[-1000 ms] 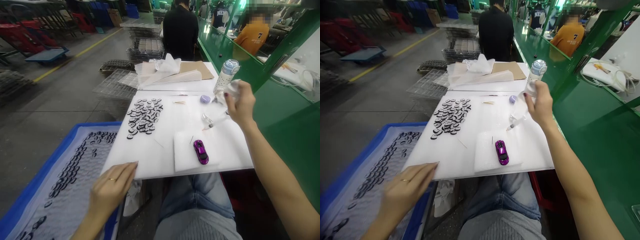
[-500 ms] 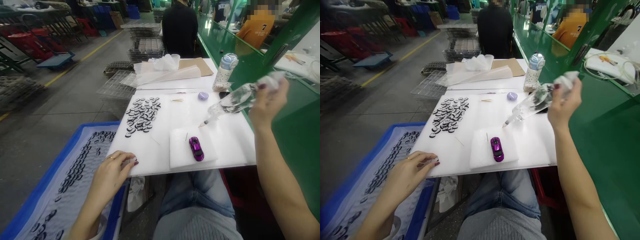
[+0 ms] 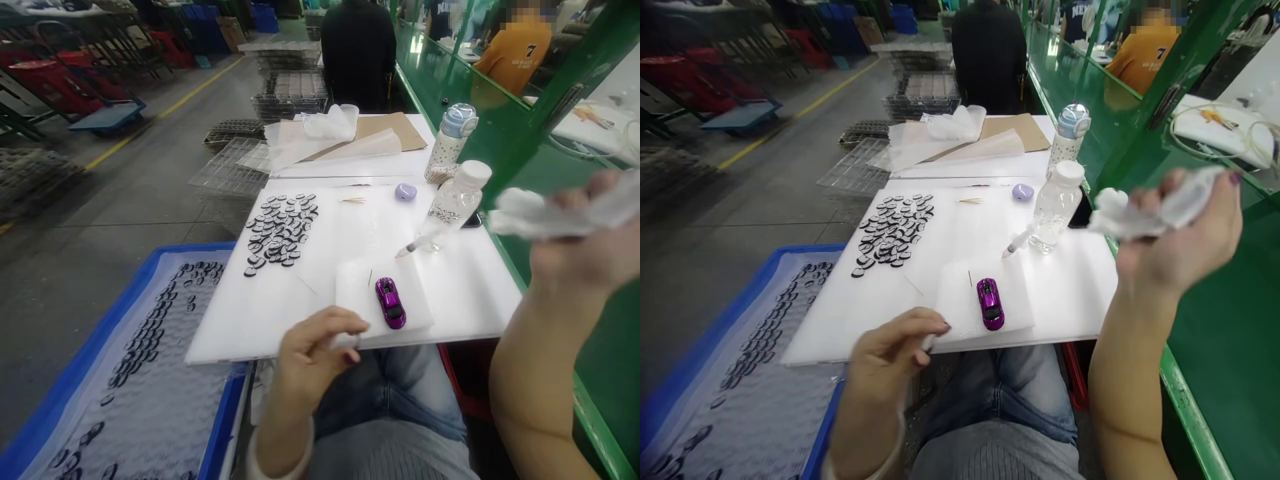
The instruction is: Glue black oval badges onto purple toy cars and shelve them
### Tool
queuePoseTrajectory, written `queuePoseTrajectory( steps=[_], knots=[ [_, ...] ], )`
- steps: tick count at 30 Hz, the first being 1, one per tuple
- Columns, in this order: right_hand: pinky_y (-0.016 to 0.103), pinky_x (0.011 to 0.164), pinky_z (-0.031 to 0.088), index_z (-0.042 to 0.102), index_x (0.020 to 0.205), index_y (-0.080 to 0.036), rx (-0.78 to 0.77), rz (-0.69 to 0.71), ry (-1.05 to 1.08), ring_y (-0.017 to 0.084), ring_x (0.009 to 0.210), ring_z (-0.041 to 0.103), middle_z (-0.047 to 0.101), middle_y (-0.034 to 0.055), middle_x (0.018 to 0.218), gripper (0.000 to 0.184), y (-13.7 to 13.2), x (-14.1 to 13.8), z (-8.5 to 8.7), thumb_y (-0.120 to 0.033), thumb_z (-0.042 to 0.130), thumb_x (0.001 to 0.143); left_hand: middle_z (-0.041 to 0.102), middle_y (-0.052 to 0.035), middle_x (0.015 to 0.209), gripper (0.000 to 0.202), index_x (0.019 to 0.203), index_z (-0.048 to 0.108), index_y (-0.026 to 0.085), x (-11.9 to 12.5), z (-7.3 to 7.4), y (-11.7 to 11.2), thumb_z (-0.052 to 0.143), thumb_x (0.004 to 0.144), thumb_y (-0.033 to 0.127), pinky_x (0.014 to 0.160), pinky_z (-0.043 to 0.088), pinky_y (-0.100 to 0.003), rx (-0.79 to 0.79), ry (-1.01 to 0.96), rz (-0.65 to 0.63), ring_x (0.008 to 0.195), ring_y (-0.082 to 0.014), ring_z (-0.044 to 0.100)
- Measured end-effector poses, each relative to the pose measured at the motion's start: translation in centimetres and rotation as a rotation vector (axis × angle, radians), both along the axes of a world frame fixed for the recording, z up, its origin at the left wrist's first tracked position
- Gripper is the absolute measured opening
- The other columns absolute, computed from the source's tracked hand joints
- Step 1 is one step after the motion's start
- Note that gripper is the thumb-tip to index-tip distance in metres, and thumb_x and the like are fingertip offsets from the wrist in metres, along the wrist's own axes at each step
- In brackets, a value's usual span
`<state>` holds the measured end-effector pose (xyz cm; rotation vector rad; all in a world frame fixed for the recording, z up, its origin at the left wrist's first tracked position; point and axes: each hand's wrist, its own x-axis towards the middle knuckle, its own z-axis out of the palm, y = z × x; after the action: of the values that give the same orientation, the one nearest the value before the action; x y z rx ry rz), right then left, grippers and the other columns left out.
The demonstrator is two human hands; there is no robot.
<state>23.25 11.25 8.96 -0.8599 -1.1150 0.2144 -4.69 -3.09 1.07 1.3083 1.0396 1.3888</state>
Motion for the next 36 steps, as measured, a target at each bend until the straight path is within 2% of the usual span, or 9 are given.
queuePoseTrajectory(
  steps=[2,4,7,10,16,22,26,32,36],
  knots=[
    [0.027,0.035,0.024,0.042,0.063,-0.025,-0.057,0.045,0.130,0.012,0.040,0.030,0.037,-0.0017,0.054,0.037,-4.4,-1.7,-0.7,-0.045,0.055,0.091,0.073,-0.0091,0.089,0.018,0.090,0.082,0.026,2.7,-0.1,1.2,0.080,0.079,0.040,0.062,0.055,-0.025,-0.023,-0.270,-0.123,0.078,-0.0181,0.067],
    [0.027,0.036,0.026,0.058,0.073,-0.023,-0.195,0.067,-0.074,0.013,0.045,0.039,0.053,-0.0001,0.061,0.021,-8.2,-3.4,-1.8,-0.032,0.075,0.079,0.071,-0.0068,0.085,0.021,0.090,0.082,0.026,4.3,-0.5,2.0,0.080,0.079,0.044,0.067,0.056,-0.022,-0.101,-0.458,-0.133,0.077,-0.0142,0.064],
    [0.025,0.038,0.036,0.064,0.084,-0.024,-0.379,0.261,-0.406,0.012,0.047,0.049,0.065,-0.0009,0.070,0.011,-10.8,-4.9,-3.5,-0.021,0.074,0.082,0.072,-0.0047,0.079,0.026,0.088,0.082,0.024,4.9,-1.1,2.6,0.083,0.074,0.046,0.070,0.057,-0.019,-0.260,-0.621,-0.113,0.073,-0.0112,0.065],
    [0.023,0.037,0.035,0.061,0.084,-0.023,-0.329,0.403,-0.555,0.010,0.042,0.045,0.057,-0.0043,0.059,0.008,-10.3,-5.6,-4.6,-0.020,0.068,0.088,0.075,-0.0050,0.078,0.030,0.086,0.082,0.022,4.5,-1.3,2.5,0.087,0.068,0.046,0.067,0.058,-0.018,-0.333,-0.715,-0.117,0.068,-0.0110,0.068],
    [0.024,0.046,0.042,0.066,0.102,-0.016,0.046,0.435,-0.725,0.012,0.053,0.050,0.058,0.0014,0.068,0.013,-8.9,-8.9,-5.4,-0.013,0.058,0.092,0.076,-0.0024,0.073,0.025,0.082,0.082,0.024,4.5,-1.2,2.3,0.090,0.066,0.041,0.066,0.057,-0.016,-0.356,-0.789,-0.149,0.066,-0.0100,0.069],
    [0.026,0.044,0.042,0.066,0.096,-0.016,0.110,0.357,-0.929,0.012,0.053,0.048,0.054,0.0021,0.070,0.013,-9.9,-8.5,-4.6,-0.012,0.057,0.088,0.074,-0.0028,0.070,0.029,0.078,0.082,0.021,4.7,-1.2,2.3,0.093,0.060,0.041,0.064,0.056,-0.017,-0.373,-0.782,-0.074,0.063,-0.0099,0.066],
    [0.025,0.047,0.043,0.065,0.100,-0.017,0.083,0.264,-0.974,0.011,0.056,0.050,0.055,0.0015,0.071,0.014,-9.9,-7.7,-4.1,-0.011,0.061,0.087,0.074,-0.0031,0.068,0.027,0.077,0.082,0.023,4.7,-1.2,2.3,0.092,0.061,0.042,0.062,0.056,-0.018,-0.359,-0.780,-0.102,0.062,-0.0112,0.067],
    [0.027,0.045,0.036,0.064,0.097,-0.013,0.132,0.435,-1.003,0.011,0.053,0.046,0.053,0.0018,0.068,0.012,-10.1,-7.9,-4.5,-0.011,0.055,0.089,0.076,-0.0036,0.073,0.028,0.080,0.082,0.023,4.9,-1.1,2.1,0.090,0.064,0.043,0.068,0.057,-0.018,-0.352,-0.717,-0.072,0.067,-0.0117,0.069],
    [0.025,0.047,0.040,0.067,0.098,-0.016,-0.013,0.302,-0.963,0.010,0.056,0.051,0.057,0.0017,0.073,0.013,-10.5,-5.5,-4.8,-0.010,0.061,0.088,0.078,-0.0032,0.077,0.026,0.087,0.081,0.024,4.2,-1.1,1.7,0.088,0.069,0.043,0.068,0.058,-0.018,-0.268,-0.614,-0.070,0.070,-0.0121,0.071]
  ],
)
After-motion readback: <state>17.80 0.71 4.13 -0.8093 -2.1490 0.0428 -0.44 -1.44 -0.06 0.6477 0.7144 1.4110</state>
